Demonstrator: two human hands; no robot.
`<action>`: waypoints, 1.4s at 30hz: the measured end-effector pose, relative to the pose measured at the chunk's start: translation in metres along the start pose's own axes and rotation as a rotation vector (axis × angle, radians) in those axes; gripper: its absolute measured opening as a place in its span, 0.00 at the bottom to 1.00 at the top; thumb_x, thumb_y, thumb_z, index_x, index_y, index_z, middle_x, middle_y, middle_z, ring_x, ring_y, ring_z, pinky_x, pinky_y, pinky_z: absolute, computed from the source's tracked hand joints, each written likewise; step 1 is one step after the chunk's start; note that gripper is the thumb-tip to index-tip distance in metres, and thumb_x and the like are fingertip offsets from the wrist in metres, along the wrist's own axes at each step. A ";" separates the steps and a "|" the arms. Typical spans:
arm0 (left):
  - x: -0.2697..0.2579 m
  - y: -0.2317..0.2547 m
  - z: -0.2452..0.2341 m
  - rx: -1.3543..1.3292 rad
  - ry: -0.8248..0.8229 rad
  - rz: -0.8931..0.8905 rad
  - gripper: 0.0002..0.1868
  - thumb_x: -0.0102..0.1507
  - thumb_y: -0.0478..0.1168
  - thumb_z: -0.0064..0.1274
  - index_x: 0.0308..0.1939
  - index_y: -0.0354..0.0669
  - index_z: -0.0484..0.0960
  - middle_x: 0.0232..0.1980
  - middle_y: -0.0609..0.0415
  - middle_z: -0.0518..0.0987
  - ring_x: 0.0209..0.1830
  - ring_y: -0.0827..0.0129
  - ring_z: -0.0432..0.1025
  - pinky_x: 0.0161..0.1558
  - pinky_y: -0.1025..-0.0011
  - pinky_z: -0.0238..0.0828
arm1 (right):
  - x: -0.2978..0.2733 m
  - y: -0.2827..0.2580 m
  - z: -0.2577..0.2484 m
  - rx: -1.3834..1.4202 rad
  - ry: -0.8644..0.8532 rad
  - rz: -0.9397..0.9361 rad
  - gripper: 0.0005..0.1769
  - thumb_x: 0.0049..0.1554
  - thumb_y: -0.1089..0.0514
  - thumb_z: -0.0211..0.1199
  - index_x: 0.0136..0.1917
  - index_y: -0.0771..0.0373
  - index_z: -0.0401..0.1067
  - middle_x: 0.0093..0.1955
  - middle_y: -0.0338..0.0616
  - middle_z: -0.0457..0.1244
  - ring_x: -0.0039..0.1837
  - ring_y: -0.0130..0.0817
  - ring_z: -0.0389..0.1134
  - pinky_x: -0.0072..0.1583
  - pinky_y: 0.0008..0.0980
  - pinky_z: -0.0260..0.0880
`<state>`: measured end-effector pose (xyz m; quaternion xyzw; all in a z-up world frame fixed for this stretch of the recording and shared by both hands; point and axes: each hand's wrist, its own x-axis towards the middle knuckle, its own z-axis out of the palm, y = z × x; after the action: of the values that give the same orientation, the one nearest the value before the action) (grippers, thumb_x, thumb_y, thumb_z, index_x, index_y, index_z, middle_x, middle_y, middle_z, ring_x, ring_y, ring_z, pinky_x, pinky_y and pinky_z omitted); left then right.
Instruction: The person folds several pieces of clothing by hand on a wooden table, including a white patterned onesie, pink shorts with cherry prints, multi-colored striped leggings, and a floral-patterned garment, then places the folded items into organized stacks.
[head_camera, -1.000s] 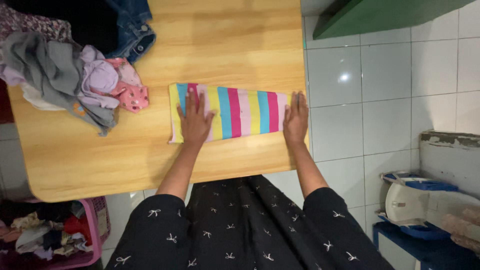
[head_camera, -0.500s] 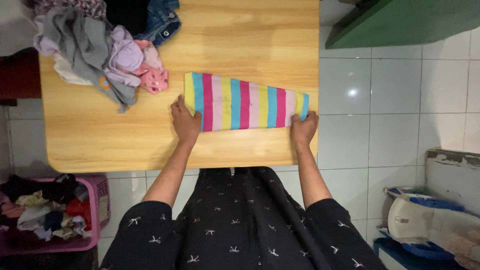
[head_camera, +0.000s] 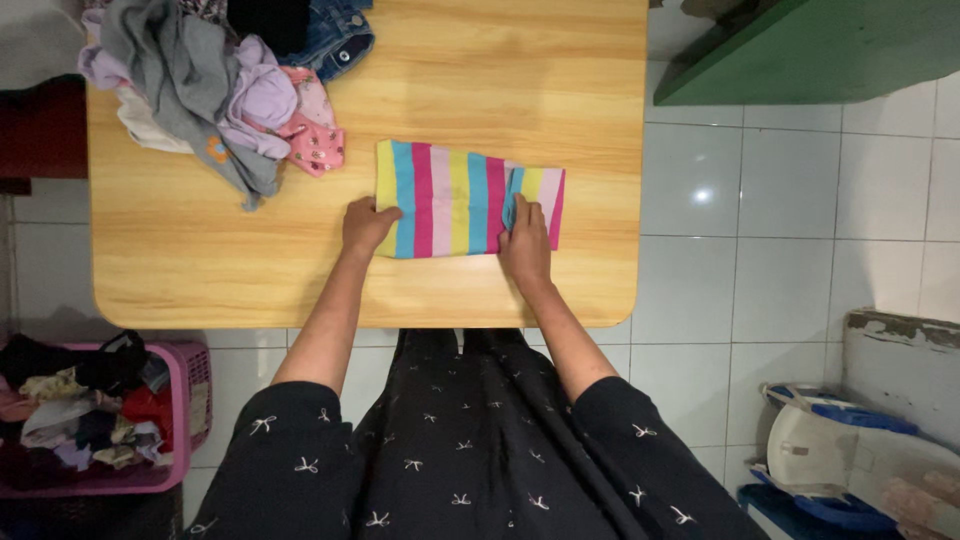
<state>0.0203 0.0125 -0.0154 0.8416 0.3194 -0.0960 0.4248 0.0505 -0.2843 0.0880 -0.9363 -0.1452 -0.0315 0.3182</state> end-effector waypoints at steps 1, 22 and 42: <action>0.000 0.001 -0.001 -0.046 -0.002 -0.005 0.20 0.53 0.50 0.66 0.37 0.35 0.86 0.35 0.45 0.84 0.34 0.59 0.78 0.40 0.63 0.72 | 0.001 0.002 0.002 0.019 -0.010 0.008 0.37 0.49 0.70 0.61 0.72 0.71 0.59 0.59 0.61 0.60 0.62 0.59 0.62 0.63 0.47 0.65; -0.100 0.179 -0.003 -0.172 -0.300 0.170 0.40 0.58 0.38 0.59 0.75 0.47 0.63 0.47 0.44 0.83 0.45 0.58 0.81 0.45 0.63 0.79 | 0.012 0.047 -0.016 0.847 -0.074 0.418 0.22 0.66 0.48 0.55 0.64 0.66 0.73 0.53 0.37 0.65 0.54 0.29 0.67 0.57 0.29 0.68; -0.105 0.136 0.045 0.498 -0.089 0.764 0.35 0.65 0.51 0.50 0.75 0.50 0.62 0.80 0.49 0.56 0.77 0.53 0.53 0.68 0.47 0.50 | 0.004 0.136 0.021 0.506 0.001 0.506 0.18 0.59 0.60 0.70 0.62 0.61 0.76 0.41 0.39 0.61 0.43 0.25 0.59 0.48 0.25 0.64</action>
<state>0.0280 -0.1296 0.0904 0.9706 -0.0653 -0.0422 0.2280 0.0936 -0.3735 -0.0079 -0.8342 0.0886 0.0846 0.5377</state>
